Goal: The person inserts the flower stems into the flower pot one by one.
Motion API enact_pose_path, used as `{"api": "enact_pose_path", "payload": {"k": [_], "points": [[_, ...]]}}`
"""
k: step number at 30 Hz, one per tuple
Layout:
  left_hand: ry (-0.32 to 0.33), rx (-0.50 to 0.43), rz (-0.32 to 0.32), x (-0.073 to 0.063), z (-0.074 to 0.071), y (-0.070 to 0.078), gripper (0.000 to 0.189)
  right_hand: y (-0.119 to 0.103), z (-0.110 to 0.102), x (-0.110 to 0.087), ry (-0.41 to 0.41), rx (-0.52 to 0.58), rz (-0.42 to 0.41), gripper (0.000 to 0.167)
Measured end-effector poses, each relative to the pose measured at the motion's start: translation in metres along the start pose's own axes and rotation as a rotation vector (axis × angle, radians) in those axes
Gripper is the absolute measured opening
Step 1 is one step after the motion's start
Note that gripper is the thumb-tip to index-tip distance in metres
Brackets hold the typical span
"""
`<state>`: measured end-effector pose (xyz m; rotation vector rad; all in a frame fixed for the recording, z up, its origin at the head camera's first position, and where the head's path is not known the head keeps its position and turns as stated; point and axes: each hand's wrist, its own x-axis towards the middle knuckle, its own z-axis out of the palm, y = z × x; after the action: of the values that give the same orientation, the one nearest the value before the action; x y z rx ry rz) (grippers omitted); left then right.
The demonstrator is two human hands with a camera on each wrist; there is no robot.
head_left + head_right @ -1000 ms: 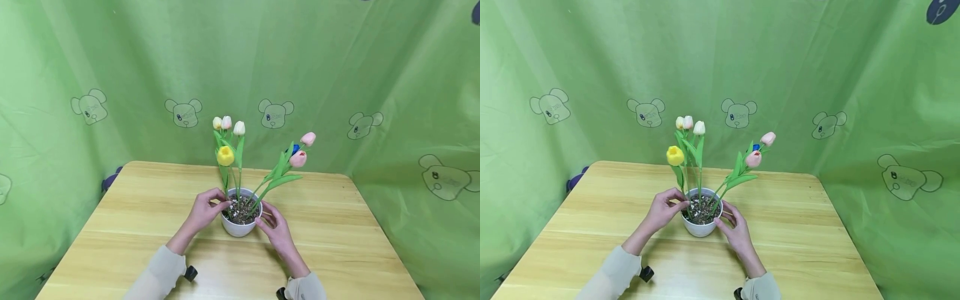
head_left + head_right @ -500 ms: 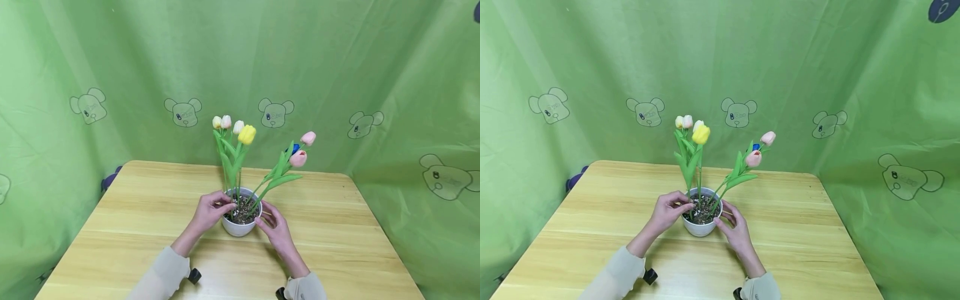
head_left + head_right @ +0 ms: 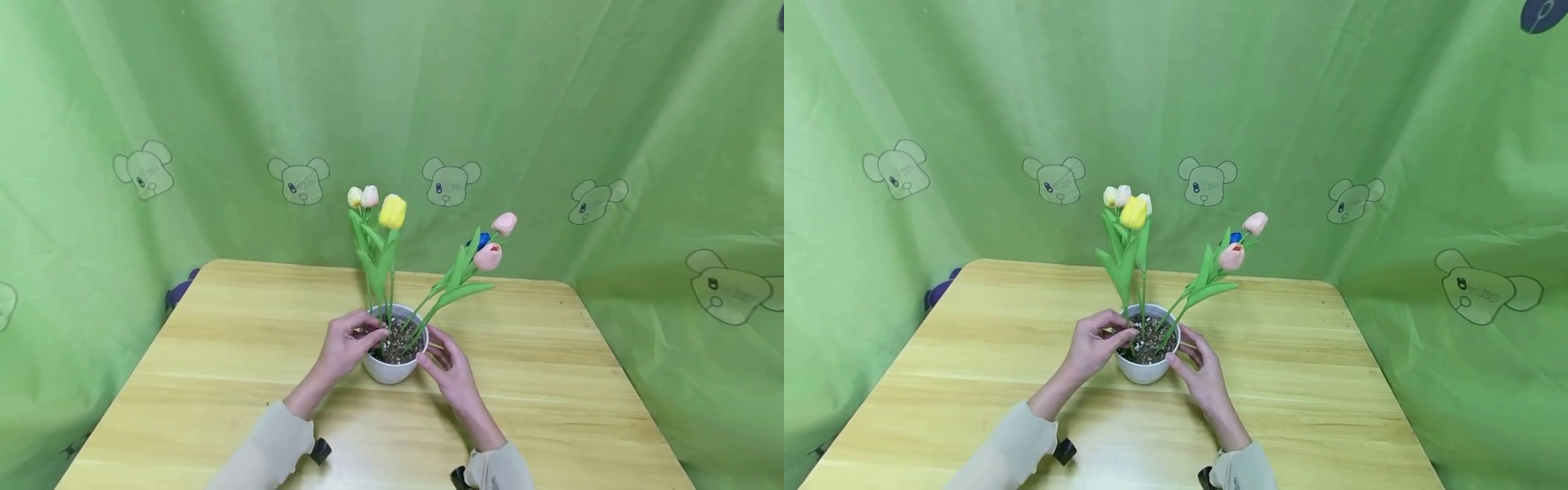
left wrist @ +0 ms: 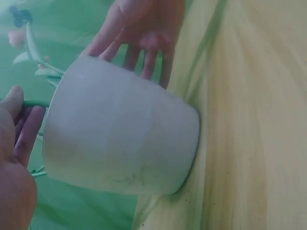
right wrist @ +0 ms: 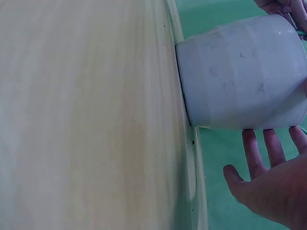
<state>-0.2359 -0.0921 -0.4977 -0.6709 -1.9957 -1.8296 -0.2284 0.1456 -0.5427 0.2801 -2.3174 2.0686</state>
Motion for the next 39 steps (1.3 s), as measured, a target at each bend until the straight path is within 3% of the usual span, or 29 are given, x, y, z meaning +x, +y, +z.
{"api": "enact_pose_path", "payload": {"k": [5,14,23,32,39], "points": [[-0.005,0.006,-0.012,0.004,0.004,-0.001,0.012,-0.002,0.0,0.001,0.004,-0.006,0.006,0.065],[-0.021,0.038,0.027,0.005,0.003,-0.003,0.009,-0.003,-0.001,0.002,0.01,0.001,-0.005,0.065],[0.052,0.105,0.044,0.004,-0.007,0.009,0.006,-0.001,0.0,0.001,-0.003,0.002,0.002,0.066],[0.113,0.184,0.092,0.007,-0.011,0.012,0.007,-0.001,0.001,0.001,-0.008,0.0,-0.028,0.065],[0.128,0.147,0.058,0.004,-0.008,0.005,0.008,-0.001,0.0,0.001,0.001,0.018,-0.018,0.066]]}}
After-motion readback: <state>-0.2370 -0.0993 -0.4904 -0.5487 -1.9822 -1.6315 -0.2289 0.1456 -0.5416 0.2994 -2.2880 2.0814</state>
